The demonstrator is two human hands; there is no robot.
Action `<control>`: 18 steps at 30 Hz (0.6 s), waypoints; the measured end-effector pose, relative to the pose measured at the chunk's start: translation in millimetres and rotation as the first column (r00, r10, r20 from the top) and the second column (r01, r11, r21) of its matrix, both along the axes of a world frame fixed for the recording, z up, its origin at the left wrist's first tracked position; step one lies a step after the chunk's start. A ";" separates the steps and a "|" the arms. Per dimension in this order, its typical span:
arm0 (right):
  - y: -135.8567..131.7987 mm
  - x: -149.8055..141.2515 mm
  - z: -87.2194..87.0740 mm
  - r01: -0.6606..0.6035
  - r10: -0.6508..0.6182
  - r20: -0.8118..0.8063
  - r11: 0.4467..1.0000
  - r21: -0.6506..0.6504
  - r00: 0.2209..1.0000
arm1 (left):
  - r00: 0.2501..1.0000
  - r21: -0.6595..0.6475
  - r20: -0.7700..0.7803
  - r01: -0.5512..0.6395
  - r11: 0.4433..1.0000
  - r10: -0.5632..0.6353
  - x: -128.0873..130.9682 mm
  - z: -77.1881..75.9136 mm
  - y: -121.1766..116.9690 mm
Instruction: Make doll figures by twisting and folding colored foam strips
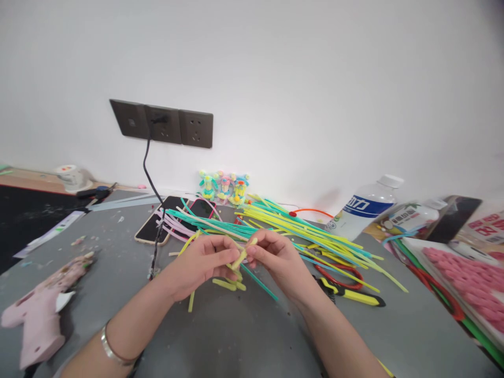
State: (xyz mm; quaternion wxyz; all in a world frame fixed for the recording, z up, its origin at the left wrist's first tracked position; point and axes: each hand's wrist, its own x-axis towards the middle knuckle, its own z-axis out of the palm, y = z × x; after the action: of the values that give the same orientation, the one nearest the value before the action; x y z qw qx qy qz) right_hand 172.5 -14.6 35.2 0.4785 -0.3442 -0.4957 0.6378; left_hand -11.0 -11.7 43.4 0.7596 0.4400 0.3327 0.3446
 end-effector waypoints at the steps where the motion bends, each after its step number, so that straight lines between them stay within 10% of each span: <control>1: -0.6 -0.3 1.2 -0.026 0.026 0.017 1.000 0.002 1.000 | 1.000 -0.006 -0.013 0.016 1.000 -0.016 -0.4 0.3 0.2; 18: -4.1 -3.6 3.6 -0.058 0.050 0.091 0.994 0.095 0.995 | 0.993 -0.159 0.055 0.111 0.981 -0.103 -1.9 -5.2 0.8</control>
State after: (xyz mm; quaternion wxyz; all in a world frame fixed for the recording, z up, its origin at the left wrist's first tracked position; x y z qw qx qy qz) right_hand 168.9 -18.6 38.7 0.4548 -0.3349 -0.5563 0.6096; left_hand -12.9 -10.9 38.2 0.8177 0.3861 0.3177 0.2852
